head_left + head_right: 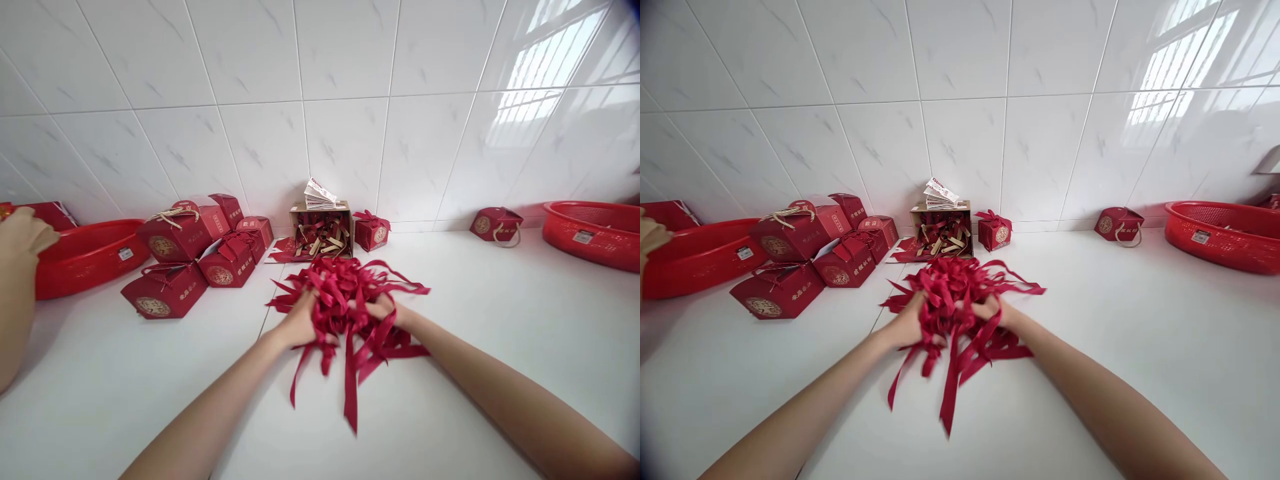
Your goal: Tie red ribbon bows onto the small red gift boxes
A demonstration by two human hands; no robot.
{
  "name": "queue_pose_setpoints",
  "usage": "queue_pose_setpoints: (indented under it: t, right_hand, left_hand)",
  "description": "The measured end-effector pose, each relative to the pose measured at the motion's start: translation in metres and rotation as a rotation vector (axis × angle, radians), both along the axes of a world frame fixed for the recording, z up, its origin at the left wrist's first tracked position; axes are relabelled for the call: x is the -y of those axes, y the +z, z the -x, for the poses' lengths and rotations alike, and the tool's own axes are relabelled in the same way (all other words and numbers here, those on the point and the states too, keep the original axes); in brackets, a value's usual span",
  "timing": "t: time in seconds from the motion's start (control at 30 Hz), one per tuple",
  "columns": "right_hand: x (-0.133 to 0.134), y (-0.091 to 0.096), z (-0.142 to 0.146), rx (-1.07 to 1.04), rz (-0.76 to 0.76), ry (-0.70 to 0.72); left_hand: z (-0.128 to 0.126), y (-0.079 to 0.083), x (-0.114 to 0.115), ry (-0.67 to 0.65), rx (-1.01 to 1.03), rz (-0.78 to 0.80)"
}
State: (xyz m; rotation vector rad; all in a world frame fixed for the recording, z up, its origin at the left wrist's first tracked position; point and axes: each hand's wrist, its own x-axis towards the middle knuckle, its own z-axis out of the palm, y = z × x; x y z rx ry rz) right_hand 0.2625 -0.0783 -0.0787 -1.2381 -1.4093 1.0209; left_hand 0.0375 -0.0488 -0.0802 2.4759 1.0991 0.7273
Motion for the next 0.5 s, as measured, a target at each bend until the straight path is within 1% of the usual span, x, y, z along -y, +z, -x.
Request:
queue_pose_setpoints:
  t: [0.03, 0.1, 0.13, 0.2, 0.27, 0.37, 0.5]
  right_hand:
    - [0.006, 0.000, 0.014, 0.004, -0.004, 0.076]
    - [0.017, -0.001, 0.033, 0.010, -0.009, 0.196]
    - [0.019, -0.001, 0.038, 0.011, -0.009, 0.233]
    - [0.020, -0.001, 0.036, 0.004, 0.001, 0.271]
    - [0.013, 0.000, 0.022, -0.008, 0.016, 0.261]
    - [-0.002, -0.001, -0.011, -0.027, 0.022, 0.206]
    - [-0.021, -0.008, -0.059, -0.067, 0.036, 0.035]
  left_hand:
    - [-0.014, 0.001, 0.009, -0.038, -0.009, 0.014]
    - [-0.034, 0.002, 0.020, -0.018, -0.019, 0.012]
    - [-0.038, 0.003, 0.022, 0.014, -0.035, 0.010]
    - [-0.035, 0.004, 0.019, 0.075, -0.078, 0.003]
    - [-0.022, 0.006, 0.010, 0.123, -0.133, 0.002]
    - [0.003, 0.010, -0.007, 0.203, -0.199, -0.003]
    - [0.038, 0.013, -0.027, 0.326, -0.244, 0.009]
